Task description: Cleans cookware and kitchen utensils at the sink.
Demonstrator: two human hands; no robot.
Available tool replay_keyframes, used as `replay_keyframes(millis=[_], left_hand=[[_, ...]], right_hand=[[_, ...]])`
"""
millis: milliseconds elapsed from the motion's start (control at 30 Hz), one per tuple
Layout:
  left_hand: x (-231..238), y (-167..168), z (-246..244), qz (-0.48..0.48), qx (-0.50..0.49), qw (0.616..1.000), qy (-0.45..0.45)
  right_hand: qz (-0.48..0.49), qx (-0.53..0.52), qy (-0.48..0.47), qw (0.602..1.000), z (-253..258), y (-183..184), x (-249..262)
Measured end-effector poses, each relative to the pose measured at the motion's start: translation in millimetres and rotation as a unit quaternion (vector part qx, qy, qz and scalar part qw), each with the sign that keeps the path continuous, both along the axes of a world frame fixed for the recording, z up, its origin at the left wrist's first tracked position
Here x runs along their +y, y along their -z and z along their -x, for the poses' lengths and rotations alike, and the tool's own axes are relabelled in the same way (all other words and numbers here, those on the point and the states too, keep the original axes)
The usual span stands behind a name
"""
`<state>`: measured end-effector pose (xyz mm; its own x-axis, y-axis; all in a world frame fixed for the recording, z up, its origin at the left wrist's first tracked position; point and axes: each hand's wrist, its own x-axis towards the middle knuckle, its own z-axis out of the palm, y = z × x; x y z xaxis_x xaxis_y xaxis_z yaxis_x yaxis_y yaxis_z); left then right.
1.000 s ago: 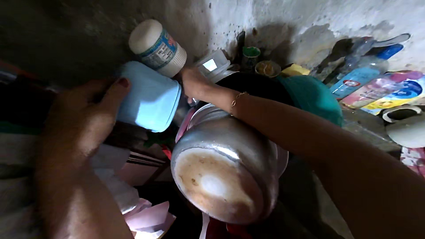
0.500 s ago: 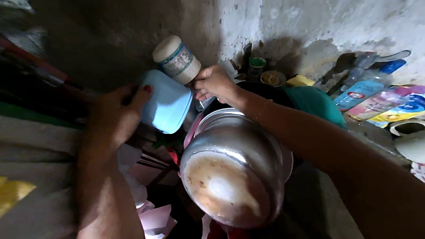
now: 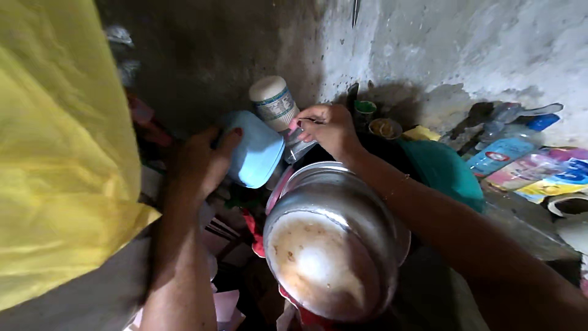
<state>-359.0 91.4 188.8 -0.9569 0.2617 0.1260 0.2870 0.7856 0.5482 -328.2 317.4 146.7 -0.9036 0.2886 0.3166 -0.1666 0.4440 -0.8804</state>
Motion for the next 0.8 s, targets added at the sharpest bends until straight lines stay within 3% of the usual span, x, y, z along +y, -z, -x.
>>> replay_keyframes(millis=[333,667,800], left_hand=[[9,5,-11,-0.027,0.031,0.999,0.023],[29,22,-21,0.001,0.158,0.985,0.071],[26,25,-19,-0.057,0.156,0.982,0.093]], right_hand=[[0.027,0.166,0.017,0.986,-46,-36,36],[0.123,0.172,0.087,0.974,-119,-66,77],[0.153,0.191,0.114,0.963,-154,-72,88]])
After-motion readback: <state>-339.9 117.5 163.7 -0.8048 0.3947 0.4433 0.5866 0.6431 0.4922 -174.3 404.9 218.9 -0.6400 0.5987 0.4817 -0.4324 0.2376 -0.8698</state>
